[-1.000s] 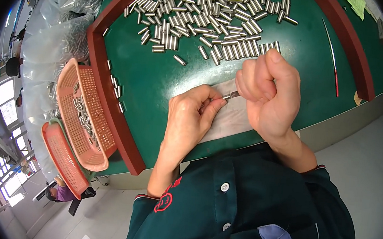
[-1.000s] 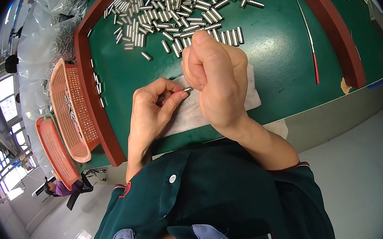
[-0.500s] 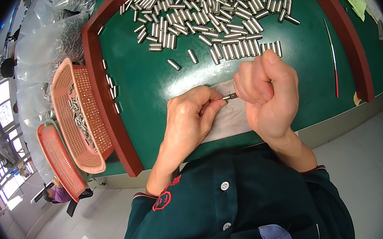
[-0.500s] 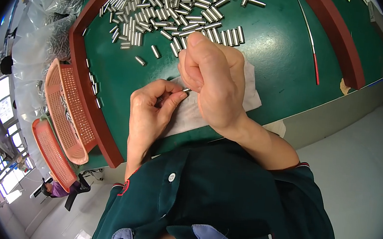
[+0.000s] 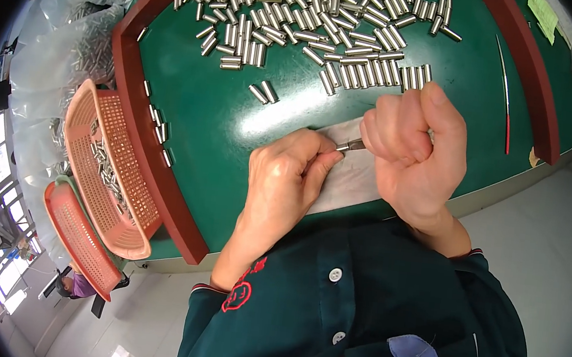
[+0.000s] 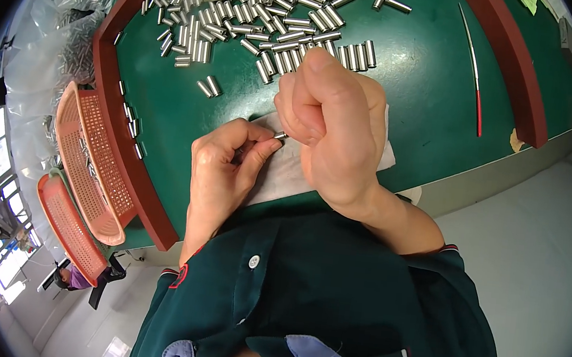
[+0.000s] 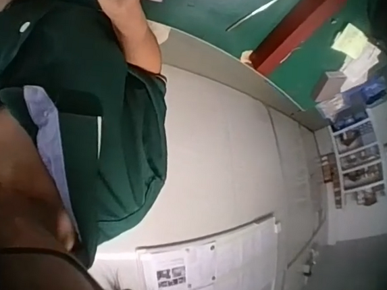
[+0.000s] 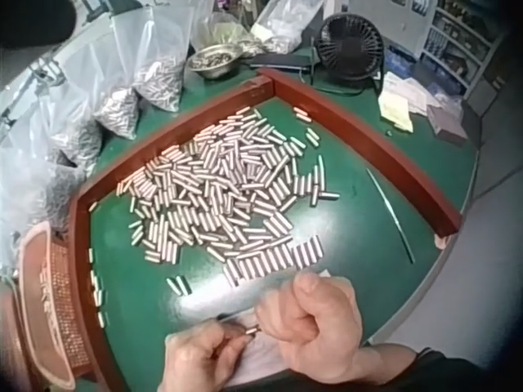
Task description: The recorder is assembling small metal cylinders by inserting components using a thin hand tool.
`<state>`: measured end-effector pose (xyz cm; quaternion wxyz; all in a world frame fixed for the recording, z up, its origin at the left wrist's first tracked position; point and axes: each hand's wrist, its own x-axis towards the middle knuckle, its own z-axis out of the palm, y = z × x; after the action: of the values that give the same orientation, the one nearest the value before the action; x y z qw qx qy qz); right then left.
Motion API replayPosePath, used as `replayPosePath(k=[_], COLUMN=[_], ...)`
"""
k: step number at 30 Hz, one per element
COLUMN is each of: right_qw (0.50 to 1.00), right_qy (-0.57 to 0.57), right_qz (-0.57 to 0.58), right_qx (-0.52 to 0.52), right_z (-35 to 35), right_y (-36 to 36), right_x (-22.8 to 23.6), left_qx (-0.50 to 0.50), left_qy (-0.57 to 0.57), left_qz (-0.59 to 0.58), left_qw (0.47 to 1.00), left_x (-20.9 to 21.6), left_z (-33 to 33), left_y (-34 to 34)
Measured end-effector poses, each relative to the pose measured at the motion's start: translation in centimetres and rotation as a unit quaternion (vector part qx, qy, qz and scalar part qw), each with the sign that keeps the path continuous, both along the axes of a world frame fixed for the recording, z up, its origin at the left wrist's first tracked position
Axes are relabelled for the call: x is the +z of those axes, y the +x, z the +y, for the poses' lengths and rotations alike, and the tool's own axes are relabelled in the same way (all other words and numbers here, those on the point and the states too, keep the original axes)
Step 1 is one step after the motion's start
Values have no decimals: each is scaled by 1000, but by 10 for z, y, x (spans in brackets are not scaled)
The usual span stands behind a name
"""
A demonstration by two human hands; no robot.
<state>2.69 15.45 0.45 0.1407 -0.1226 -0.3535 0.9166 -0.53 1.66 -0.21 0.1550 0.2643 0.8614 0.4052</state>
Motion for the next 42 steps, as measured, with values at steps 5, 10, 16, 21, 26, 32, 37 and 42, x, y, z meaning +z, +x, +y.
replayPosePath(k=[5, 10, 16, 21, 26, 32, 37, 42], right_qw=[1000, 999, 998, 997, 996, 990, 975, 990], right_qy=[19, 39, 52, 76, 82, 134, 217, 139], right_qz=[-5, -13, -10, -4, -16, -51, 40, 16], right_qx=[5, 5, 13, 19, 30, 4, -19, 3], right_z=[1, 0, -1, -2, -4, -11, -14, -13], right_y=[0, 0, 1, 1, 1, 3, 5, 4], right_x=[2, 4, 5, 4, 6, 10, 2, 2], left_qx=[-2, -1, -8, -19, -20, -19, -44, -22], left_qy=[8, 14, 13, 5, 7, -1, 10, -18], left_qz=[5, 3, 9, 22, 20, 7, 19, 34], left_qw=[1000, 1000, 1000, 1000, 1000, 1000, 999, 999], left_x=[0, -2, 0, -3, -3, -3, 0, 0], left_z=[0, 1, -1, -3, -3, -1, -1, -2], left_y=[2, 2, 1, 1, 1, -1, -2, 2])
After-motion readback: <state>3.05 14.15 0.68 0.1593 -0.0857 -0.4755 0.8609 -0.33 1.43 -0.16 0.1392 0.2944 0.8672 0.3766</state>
